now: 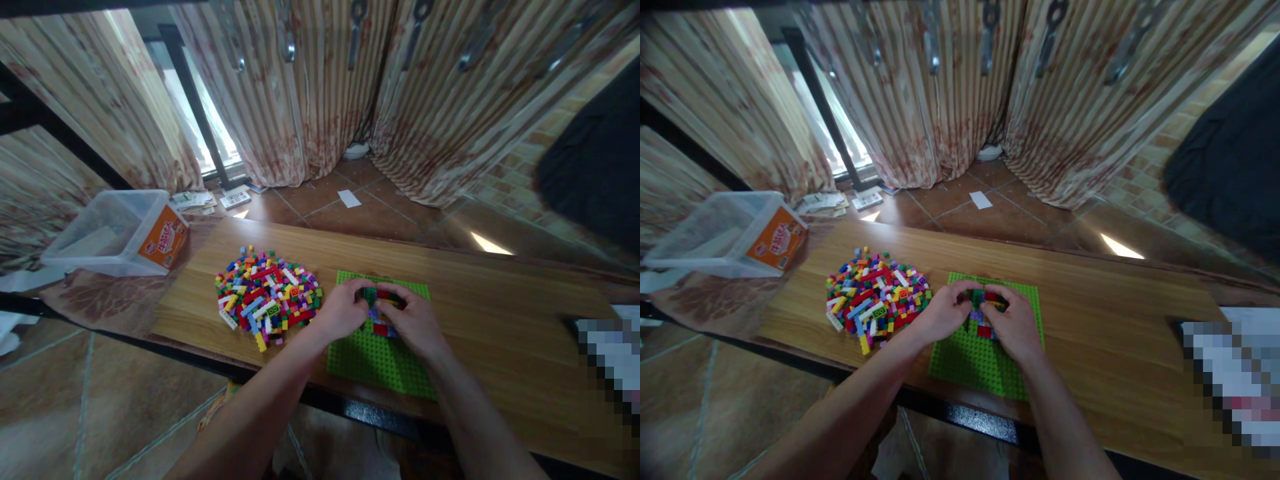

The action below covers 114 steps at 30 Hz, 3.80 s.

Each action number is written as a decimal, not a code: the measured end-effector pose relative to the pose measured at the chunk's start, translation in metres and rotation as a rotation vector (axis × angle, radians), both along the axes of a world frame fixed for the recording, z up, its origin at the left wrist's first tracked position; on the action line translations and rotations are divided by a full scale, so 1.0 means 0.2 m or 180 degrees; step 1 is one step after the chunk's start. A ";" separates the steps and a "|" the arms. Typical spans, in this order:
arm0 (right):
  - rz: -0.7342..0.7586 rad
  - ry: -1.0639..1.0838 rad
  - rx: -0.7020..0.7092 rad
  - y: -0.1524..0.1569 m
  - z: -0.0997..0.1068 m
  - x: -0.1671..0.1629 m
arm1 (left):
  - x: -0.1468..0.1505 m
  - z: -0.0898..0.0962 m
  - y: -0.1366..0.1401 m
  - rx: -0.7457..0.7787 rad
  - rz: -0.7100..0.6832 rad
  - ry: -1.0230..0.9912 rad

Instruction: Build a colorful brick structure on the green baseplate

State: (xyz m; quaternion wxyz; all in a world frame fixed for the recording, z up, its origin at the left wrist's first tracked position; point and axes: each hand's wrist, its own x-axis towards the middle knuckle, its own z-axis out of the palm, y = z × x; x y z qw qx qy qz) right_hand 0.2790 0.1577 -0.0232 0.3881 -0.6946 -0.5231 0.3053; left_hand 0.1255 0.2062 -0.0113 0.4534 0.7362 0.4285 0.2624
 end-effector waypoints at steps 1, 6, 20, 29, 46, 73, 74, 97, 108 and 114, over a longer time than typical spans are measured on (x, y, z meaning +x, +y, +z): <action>-0.0003 0.0006 -0.0007 0.00 0.00 0.00 | 0.00 0.00 0.00 0.0002 0.0001 0.0002; -0.0001 0.0052 -0.0022 0.00 0.00 0.00 | 0.00 0.01 0.00 0.0005 0.0019 0.0020; -0.0013 -0.0106 0.0225 0.00 0.02 -0.03 | 0.00 0.03 -0.01 -0.0029 0.0075 0.0087; 0.0029 -0.0264 0.0233 0.01 0.01 -0.02 | 0.00 0.05 -0.01 0.0158 0.0018 0.0200; 0.0042 -0.0530 0.0251 0.00 0.01 -0.02 | -0.01 0.02 0.00 0.0012 -0.0003 0.0217; 0.0082 -0.0823 0.0463 -0.04 0.08 -0.03 | -0.01 0.05 -0.04 0.0110 0.0137 0.0136; 0.0104 -0.0836 0.0456 -0.04 0.08 -0.03 | -0.01 0.05 -0.04 0.0131 0.0129 0.0135; 0.0487 -0.1257 0.0678 -0.05 0.06 -0.04 | -0.02 0.03 -0.04 0.0413 0.0048 0.0142; 0.0486 -0.1190 0.0590 -0.05 0.06 -0.03 | -0.03 0.04 -0.03 0.0452 0.0025 0.0239; 0.0493 -0.1152 0.0595 -0.05 0.06 -0.03 | -0.05 0.05 -0.01 0.0534 0.0106 0.0276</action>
